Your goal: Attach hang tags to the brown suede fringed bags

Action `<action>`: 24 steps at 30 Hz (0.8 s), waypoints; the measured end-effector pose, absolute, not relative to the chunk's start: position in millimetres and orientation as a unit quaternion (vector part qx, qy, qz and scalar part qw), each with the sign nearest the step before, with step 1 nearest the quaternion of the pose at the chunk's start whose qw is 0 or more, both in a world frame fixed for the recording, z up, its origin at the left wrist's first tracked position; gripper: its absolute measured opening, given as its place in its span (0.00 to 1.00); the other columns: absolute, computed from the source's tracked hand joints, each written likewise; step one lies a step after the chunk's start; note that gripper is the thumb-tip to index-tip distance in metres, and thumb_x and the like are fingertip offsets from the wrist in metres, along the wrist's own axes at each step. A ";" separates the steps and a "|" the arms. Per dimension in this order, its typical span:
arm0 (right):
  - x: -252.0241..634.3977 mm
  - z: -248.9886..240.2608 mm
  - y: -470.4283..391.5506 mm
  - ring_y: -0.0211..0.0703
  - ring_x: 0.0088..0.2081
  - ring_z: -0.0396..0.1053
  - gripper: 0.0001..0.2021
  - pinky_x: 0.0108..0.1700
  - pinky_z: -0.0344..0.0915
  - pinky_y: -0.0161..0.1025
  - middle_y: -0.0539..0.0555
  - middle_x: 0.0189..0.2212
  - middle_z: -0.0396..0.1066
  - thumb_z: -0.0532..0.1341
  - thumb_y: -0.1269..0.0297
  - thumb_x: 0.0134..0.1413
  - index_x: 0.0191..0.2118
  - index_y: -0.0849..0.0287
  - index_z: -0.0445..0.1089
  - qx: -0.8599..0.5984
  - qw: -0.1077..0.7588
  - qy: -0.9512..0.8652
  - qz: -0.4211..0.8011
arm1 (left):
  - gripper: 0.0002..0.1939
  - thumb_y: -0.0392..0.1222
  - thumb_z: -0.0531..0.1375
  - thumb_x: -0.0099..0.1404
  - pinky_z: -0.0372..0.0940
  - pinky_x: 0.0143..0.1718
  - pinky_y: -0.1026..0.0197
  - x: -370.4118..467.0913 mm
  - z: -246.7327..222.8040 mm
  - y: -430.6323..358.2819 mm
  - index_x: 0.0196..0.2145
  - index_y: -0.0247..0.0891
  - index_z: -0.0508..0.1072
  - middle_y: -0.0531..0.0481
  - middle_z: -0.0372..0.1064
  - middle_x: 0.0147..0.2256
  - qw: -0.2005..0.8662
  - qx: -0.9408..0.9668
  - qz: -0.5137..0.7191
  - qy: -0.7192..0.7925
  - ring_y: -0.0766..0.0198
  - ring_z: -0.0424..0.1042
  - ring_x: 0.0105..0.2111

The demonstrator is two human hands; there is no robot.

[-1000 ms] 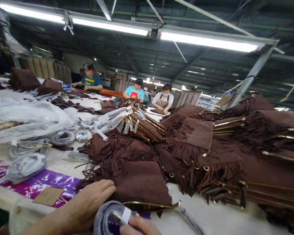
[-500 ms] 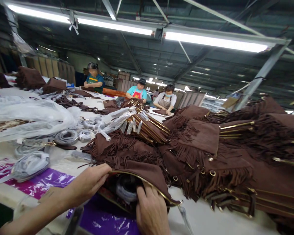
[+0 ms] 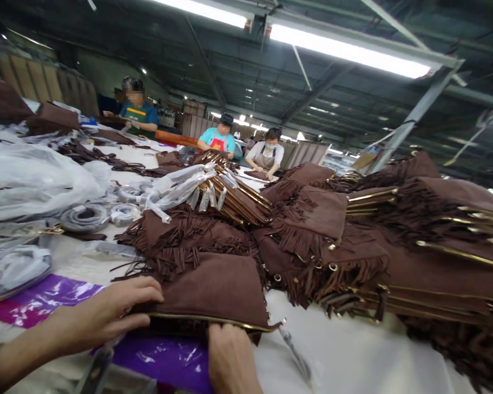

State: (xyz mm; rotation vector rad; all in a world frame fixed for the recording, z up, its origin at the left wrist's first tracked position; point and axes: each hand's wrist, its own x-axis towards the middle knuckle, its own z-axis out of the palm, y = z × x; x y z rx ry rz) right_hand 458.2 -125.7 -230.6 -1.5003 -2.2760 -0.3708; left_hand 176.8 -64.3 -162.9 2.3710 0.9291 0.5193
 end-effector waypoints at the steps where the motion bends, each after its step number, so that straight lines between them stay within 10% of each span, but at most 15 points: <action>1: 467.8 -228.8 -138.4 0.48 0.29 0.76 0.16 0.32 0.73 0.39 0.57 0.29 0.78 0.53 0.76 0.55 0.43 0.59 0.75 -0.514 0.208 -0.822 -0.129 | 0.15 0.35 0.58 0.60 0.65 0.47 0.61 173.2 -165.0 -65.5 0.44 0.47 0.75 0.49 0.73 0.45 0.268 0.876 0.190 0.354 0.56 0.72 0.45; 5: 534.8 -207.2 -165.5 0.46 0.45 0.76 0.23 0.46 0.73 0.38 0.56 0.45 0.78 0.52 0.77 0.58 0.56 0.54 0.69 -0.517 0.266 -0.796 -0.170 | 0.17 0.38 0.59 0.59 0.66 0.50 0.54 181.8 -169.0 -75.2 0.46 0.50 0.76 0.46 0.73 0.50 0.223 0.871 0.236 0.370 0.49 0.71 0.49; 9: 591.9 -189.6 -149.1 0.50 0.57 0.68 0.32 0.54 0.69 0.48 0.59 0.55 0.71 0.48 0.85 0.45 0.55 0.58 0.71 -0.535 0.129 -0.820 -0.157 | 0.15 0.35 0.57 0.61 0.66 0.50 0.55 231.2 -159.0 -101.5 0.43 0.47 0.76 0.47 0.73 0.48 0.232 0.885 0.263 0.307 0.52 0.71 0.46; 19: 582.6 -189.0 -146.6 0.47 0.31 0.71 0.12 0.32 0.65 0.39 0.54 0.32 0.73 0.54 0.82 0.53 0.34 0.58 0.68 -0.507 -0.018 -0.847 -0.162 | 0.11 0.32 0.52 0.65 0.65 0.47 0.58 337.0 -178.3 -129.0 0.41 0.41 0.71 0.46 0.72 0.44 0.327 0.870 0.206 0.306 0.58 0.71 0.45; 24: 563.5 -163.5 -159.7 0.42 0.24 0.70 0.09 0.25 0.58 0.36 0.49 0.24 0.68 0.53 0.74 0.58 0.30 0.54 0.62 -0.504 0.084 -0.845 -0.157 | 0.18 0.49 0.62 0.61 0.67 0.44 0.47 365.3 -169.0 -130.7 0.45 0.37 0.68 0.37 0.73 0.45 0.314 0.849 0.186 0.383 0.43 0.73 0.45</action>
